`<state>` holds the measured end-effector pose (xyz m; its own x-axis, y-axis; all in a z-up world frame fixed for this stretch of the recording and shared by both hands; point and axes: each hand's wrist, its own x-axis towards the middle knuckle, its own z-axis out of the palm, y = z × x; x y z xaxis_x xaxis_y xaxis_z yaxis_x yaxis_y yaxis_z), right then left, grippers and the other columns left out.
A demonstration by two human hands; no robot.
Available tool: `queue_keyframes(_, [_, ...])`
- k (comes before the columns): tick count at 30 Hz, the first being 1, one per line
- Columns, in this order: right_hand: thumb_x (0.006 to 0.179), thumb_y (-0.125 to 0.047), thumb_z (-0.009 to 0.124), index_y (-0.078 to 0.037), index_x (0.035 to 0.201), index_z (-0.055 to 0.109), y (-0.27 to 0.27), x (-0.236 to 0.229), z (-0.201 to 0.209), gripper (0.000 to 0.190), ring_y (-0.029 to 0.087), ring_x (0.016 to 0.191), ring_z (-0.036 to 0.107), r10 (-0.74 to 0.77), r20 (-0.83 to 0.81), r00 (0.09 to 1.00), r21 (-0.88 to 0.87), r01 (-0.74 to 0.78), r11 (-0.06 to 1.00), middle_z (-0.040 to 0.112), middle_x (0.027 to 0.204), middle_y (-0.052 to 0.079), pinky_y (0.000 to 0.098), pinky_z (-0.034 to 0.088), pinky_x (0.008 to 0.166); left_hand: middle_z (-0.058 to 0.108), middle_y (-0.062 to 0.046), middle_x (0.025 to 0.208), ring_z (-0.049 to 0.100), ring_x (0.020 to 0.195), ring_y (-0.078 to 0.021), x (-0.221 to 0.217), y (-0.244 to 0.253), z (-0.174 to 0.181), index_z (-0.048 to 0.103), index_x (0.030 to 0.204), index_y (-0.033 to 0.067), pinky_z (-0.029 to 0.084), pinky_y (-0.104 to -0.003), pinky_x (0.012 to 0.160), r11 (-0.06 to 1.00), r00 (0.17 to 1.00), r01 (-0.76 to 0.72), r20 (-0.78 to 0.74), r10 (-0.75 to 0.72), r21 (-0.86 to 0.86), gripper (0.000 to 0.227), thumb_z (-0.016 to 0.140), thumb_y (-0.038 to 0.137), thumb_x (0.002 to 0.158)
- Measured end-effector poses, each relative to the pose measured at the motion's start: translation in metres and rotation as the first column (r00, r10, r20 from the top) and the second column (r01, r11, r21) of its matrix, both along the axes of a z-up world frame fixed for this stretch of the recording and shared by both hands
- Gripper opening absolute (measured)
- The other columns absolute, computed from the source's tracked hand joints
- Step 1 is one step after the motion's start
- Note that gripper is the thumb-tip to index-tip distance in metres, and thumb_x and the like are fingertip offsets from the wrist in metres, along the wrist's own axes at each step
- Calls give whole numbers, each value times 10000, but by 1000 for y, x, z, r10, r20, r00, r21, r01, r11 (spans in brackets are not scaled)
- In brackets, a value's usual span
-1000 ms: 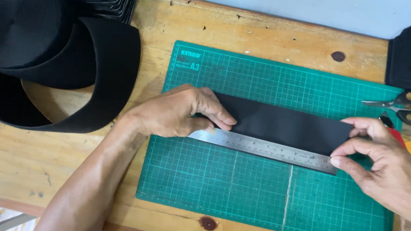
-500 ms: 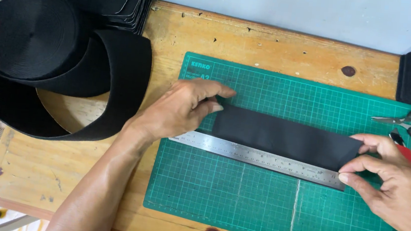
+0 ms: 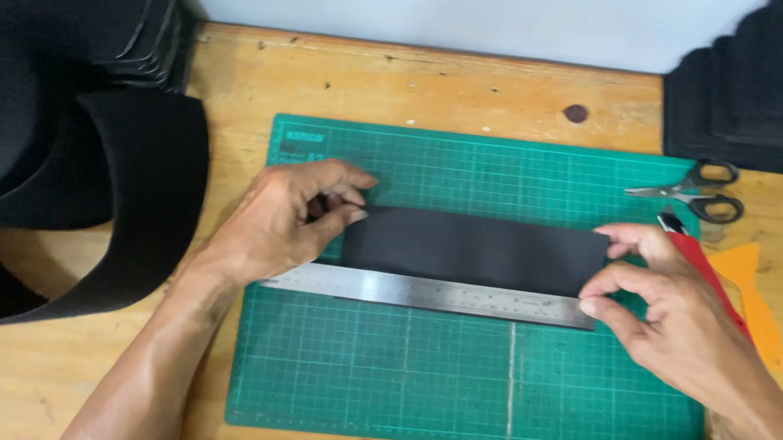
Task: Measuring a piece of black material with a metal ruler on a cutting mat.
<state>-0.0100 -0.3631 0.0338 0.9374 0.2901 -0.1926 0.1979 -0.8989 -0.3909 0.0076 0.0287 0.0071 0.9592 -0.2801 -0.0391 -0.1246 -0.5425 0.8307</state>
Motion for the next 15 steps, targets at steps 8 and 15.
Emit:
queue_keyframes(8, [837,-186,781,-201,752,748,-13,-1,-16,93,183,1210,584,62,38,997,175,-68,982,541,1407,6,407,520,757,779,-6,1036,740,896,-119,-4,-5,0,745,1170,105,569,-245,750,997,993,46,110,-52,61,247,702,83,927])
queue_keyframes(15, [841,-196,738,-241,707,760,-27,-5,3,144,169,1268,496,113,-33,993,-46,-114,992,550,1303,-69,471,405,1021,757,8,964,647,789,-110,-5,-6,-4,792,1111,145,503,-247,686,994,996,-8,94,-2,113,219,719,84,914])
